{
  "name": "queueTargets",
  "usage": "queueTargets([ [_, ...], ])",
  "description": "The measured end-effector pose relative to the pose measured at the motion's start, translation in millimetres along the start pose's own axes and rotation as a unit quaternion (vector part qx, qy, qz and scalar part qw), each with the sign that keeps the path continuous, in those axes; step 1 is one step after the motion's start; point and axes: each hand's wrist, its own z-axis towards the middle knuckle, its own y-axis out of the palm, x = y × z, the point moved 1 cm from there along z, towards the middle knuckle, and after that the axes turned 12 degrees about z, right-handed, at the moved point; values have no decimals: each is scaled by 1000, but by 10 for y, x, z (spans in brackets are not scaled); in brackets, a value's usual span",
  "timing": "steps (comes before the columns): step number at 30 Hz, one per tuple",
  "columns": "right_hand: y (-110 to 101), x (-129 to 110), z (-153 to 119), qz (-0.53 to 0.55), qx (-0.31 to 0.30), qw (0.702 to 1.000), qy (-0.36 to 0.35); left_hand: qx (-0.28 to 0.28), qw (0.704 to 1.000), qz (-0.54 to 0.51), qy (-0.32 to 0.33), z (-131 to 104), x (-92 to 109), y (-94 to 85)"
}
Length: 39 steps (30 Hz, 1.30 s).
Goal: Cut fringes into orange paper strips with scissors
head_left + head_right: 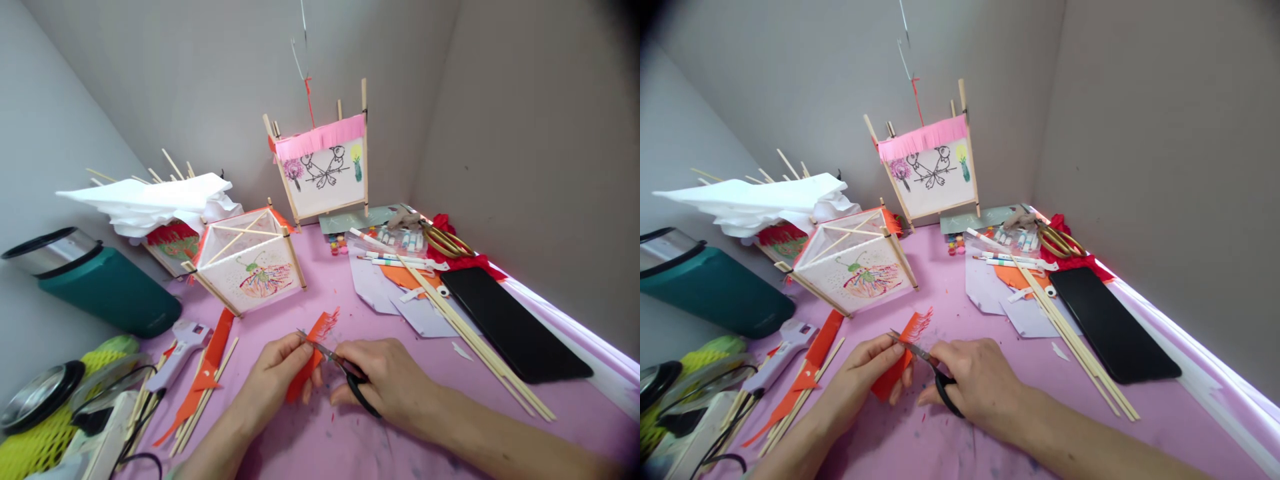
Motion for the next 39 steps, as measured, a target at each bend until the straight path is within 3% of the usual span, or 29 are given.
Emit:
queueTargets([
  [11,-35,-2,15,5,-2,1000,9,5,998,57,-1,-5,49,-16],
  [19,-50,-4,17,10,0,1000,7,1,999,41,12,1,10,-11],
  [29,-99,-35,2,32,3,999,8,63,997,36,32,14,47,-63],
  [39,-64,-25,-8,32,5,999,9,61,997,29,34,28,7,-24],
])
